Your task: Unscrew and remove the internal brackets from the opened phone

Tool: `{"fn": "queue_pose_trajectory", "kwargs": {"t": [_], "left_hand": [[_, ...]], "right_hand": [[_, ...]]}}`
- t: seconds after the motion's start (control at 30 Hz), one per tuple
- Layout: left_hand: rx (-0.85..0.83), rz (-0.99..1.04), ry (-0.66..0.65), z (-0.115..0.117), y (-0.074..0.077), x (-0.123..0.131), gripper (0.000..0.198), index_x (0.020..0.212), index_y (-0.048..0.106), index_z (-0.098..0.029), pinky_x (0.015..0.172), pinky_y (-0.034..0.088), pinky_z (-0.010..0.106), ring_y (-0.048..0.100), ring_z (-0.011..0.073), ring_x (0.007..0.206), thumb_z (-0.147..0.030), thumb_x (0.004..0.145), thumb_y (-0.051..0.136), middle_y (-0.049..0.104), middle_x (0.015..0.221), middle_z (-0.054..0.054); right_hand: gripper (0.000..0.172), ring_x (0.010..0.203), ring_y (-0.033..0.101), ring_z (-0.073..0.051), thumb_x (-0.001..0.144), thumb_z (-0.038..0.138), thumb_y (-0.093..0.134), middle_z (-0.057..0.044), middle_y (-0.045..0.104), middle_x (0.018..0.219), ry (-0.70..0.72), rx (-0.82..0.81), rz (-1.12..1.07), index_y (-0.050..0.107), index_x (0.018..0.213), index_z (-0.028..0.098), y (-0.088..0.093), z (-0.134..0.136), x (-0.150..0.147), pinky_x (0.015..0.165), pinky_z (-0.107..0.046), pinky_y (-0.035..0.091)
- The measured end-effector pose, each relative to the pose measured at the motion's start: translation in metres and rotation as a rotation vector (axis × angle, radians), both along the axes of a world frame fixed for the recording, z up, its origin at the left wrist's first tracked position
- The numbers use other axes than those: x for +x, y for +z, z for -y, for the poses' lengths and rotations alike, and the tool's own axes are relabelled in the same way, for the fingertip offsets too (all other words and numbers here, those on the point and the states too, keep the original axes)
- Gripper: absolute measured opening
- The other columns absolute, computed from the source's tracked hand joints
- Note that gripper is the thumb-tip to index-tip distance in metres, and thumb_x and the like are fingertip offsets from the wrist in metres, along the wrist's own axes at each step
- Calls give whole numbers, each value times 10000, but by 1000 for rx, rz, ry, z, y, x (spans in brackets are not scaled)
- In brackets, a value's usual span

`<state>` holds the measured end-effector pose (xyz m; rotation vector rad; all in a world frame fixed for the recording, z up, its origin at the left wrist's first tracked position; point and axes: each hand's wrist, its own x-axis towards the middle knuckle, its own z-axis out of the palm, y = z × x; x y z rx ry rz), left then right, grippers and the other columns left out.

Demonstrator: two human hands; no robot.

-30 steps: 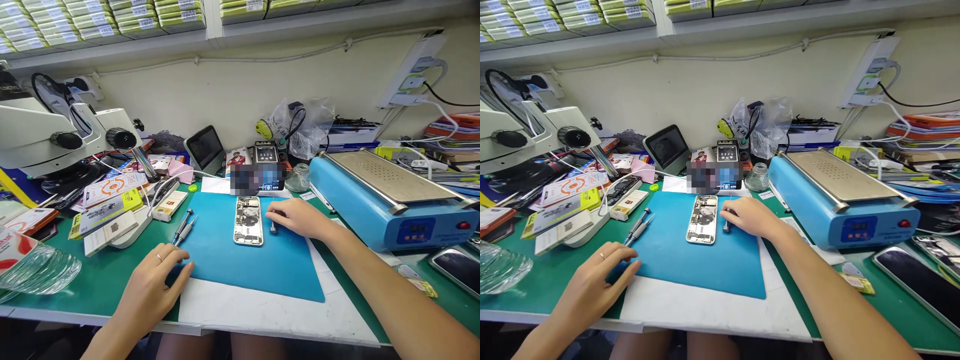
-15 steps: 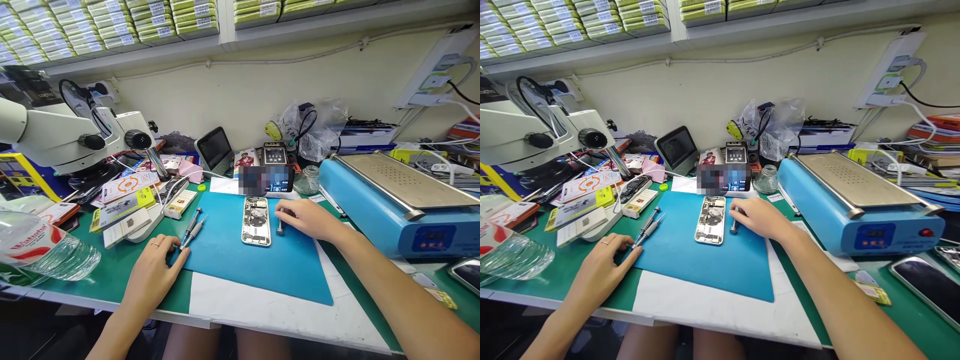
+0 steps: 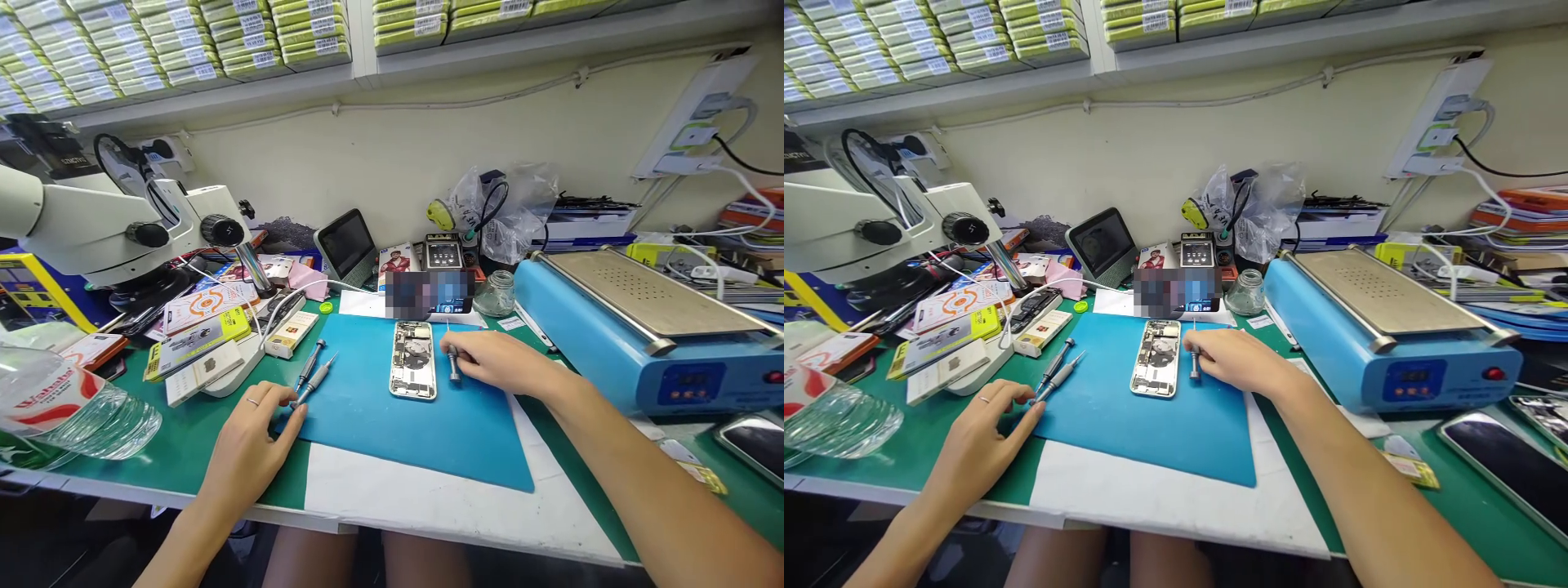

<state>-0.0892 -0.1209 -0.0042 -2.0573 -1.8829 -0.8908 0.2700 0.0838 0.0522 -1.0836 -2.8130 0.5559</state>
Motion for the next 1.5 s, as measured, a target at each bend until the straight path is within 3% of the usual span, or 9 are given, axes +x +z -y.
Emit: {"fn": "queue_pose_trajectory", "kwargs": {"t": [0.17, 0.27, 0.37, 0.5, 0.7, 0.87, 1.03, 1.23, 1.5], "left_hand": [[85, -113, -328, -14, 20, 31, 75, 1142, 629, -239, 887, 564, 336, 700, 198, 959, -212, 1094, 578, 734, 1047, 51], [94, -203, -557, -41, 33, 52, 109, 1053, 654, -231, 811, 551, 326, 658, 171, 827, -225, 1090, 551, 740, 967, 36], [94, -264, -647, -74, 40, 64, 122, 983, 666, -202, 734, 530, 316, 634, 162, 794, -223, 1072, 585, 716, 927, 32], [68, -278, -662, -106, 34, 68, 214, 983, 671, -178, 768, 585, 314, 644, 144, 807, -372, 1071, 690, 669, 916, -2], [-35, -240, -555, -119, 22, 58, 266, 1023, 693, -177, 791, 612, 330, 671, 148, 833, -438, 1072, 696, 698, 964, 15], [-158, -219, -333, -113, 49, 34, 292, 923, 665, -179, 771, 573, 323, 631, 141, 762, -433, 1065, 694, 656, 851, -15], [-251, -148, -82, -67, 67, 5, 316, 752, 605, -240, 584, 352, 323, 599, 193, 631, -384, 1033, 591, 642, 692, -13], [-318, -36, 37, -1, 35, 10, 226, 985, 706, -278, 600, 441, 312, 683, 179, 646, -493, 1012, 640, 710, 881, -37], [-191, 48, 146, 3, 10, 30, 131, 935, 692, -249, 594, 441, 282, 660, 163, 665, -329, 1017, 630, 694, 806, -20]], "right_hand": [[336, 1106, 751, -239, 1074, 398, 710, -102, 734, 1339, -4, 51, -109, 698, 1344, 199, -1, 4, -7, 945, -456, 665], [349, 1085, 755, -235, 1074, 402, 709, -101, 736, 1327, -30, 66, -160, 691, 1355, 196, -5, 4, -9, 928, -448, 669], [337, 1077, 755, -231, 1075, 401, 708, -100, 739, 1320, -34, 77, -201, 696, 1342, 196, -8, 4, -8, 922, -442, 669], [328, 1064, 756, -226, 1076, 401, 707, -97, 742, 1307, -25, 92, -230, 699, 1332, 196, -10, 4, -6, 912, -434, 671], [310, 1042, 755, -217, 1078, 400, 703, -93, 747, 1290, -16, 123, -240, 706, 1315, 200, -20, -3, -7, 900, -422, 671], [314, 1019, 755, -210, 1081, 402, 700, -90, 749, 1275, -7, 137, -225, 702, 1323, 202, -24, -6, -7, 882, -410, 672], [308, 1006, 755, -206, 1081, 400, 699, -87, 752, 1259, -21, 133, -143, 703, 1316, 201, -14, -3, -6, 874, -406, 672], [265, 994, 753, -201, 1081, 399, 700, -78, 761, 1230, -46, 72, 24, 725, 1253, 200, -4, -6, -2, 873, -398, 670], [283, 1042, 755, -216, 1081, 399, 698, -88, 752, 1279, -88, 39, 108, 719, 1286, 204, -3, -11, -2, 906, -419, 669]]}}
